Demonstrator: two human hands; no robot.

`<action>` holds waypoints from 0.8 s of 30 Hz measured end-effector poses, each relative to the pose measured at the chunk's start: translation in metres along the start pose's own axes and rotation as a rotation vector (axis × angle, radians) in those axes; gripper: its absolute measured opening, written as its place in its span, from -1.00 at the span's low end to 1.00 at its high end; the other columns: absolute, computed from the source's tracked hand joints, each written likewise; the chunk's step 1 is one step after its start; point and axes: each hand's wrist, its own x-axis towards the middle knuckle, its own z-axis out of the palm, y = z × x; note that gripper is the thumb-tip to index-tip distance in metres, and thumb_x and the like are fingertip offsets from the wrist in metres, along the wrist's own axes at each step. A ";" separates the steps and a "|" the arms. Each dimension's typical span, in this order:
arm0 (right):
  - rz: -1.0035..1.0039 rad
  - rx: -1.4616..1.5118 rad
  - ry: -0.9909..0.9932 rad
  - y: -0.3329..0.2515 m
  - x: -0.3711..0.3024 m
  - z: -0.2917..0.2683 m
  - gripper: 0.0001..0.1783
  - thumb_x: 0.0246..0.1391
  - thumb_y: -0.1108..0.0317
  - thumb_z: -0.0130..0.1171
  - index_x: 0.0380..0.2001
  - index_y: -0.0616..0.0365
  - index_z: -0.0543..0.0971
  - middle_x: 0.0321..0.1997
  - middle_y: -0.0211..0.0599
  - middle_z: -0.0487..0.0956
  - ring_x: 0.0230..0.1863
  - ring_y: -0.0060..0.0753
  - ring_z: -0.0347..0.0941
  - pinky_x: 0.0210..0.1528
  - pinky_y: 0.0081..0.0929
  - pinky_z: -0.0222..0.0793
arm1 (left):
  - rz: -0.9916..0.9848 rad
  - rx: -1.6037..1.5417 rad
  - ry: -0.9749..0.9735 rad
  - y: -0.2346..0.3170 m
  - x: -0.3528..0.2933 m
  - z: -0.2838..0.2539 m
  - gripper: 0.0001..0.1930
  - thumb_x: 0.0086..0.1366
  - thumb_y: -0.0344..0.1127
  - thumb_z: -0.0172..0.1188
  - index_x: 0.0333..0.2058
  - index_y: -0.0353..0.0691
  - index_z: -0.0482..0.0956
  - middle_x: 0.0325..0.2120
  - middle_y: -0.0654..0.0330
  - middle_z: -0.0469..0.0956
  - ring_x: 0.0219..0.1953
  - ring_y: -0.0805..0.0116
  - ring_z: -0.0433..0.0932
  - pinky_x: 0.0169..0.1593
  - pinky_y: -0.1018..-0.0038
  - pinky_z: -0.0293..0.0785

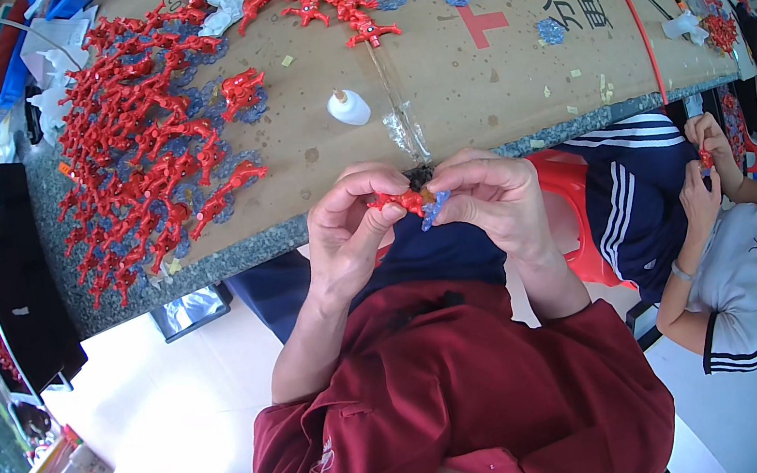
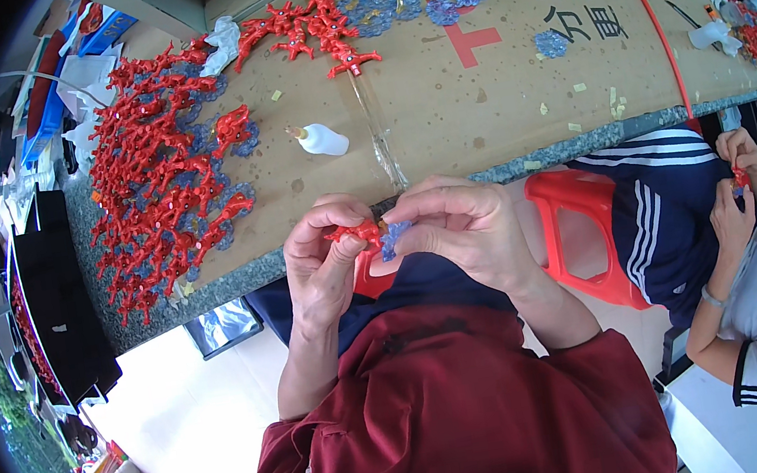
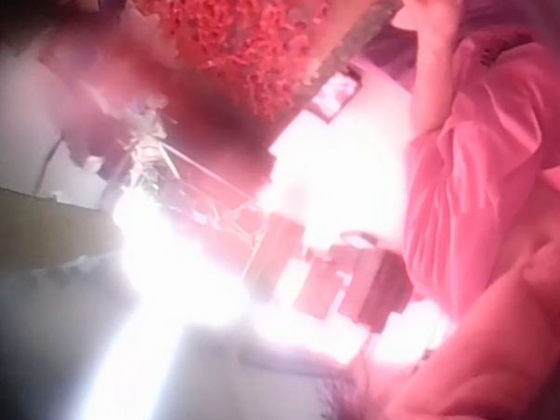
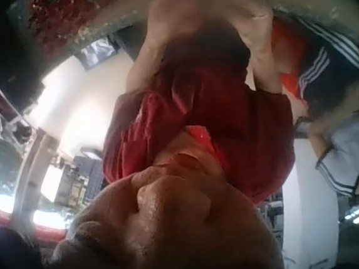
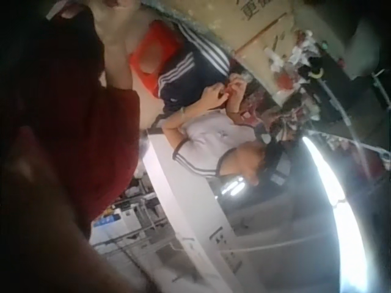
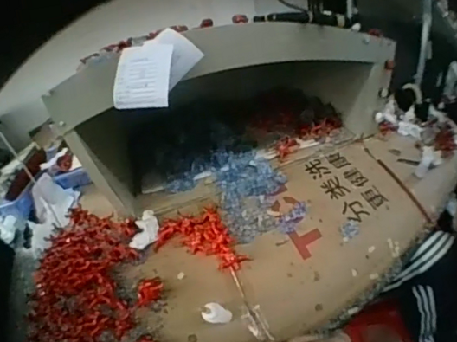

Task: The person assembles plastic figurines by picking up toy parts, applying glue from a bottle to each piece, and attaching them onto translucent plastic bases by hand before placing the assembled figures into a bin.

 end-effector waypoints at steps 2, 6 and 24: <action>-0.044 -0.155 0.019 -0.002 0.000 0.002 -0.79 -0.14 0.69 0.16 -0.33 0.35 0.54 -0.29 -0.20 0.48 -0.31 -0.40 0.52 -0.24 -0.57 0.49 | 0.050 0.053 0.001 0.000 0.000 0.001 -0.83 0.14 -0.52 0.13 -0.26 -0.28 0.48 -0.27 0.20 0.40 -0.50 0.67 0.33 -0.62 0.76 0.22; -0.112 -0.280 0.050 0.000 -0.004 0.008 -0.79 -0.16 0.66 0.19 -0.34 0.33 0.56 -0.30 -0.21 0.50 -0.32 -0.45 0.52 -0.26 -0.60 0.48 | 0.027 0.078 0.034 0.000 -0.002 0.001 -0.84 0.12 -0.53 0.14 -0.27 -0.30 0.49 -0.27 0.18 0.41 -0.44 0.64 0.38 -0.58 0.76 0.28; -0.392 -0.627 -0.003 -0.006 -0.006 0.015 -0.71 -0.33 0.51 0.34 -0.41 0.21 0.55 -0.45 -0.27 0.53 -0.48 -0.40 0.45 -0.42 -0.58 0.36 | 0.088 -0.201 -0.166 -0.004 0.004 -0.006 -0.84 -0.04 -0.48 0.29 -0.43 -0.30 0.52 -0.36 0.12 0.45 -0.31 0.32 0.44 -0.22 0.43 0.39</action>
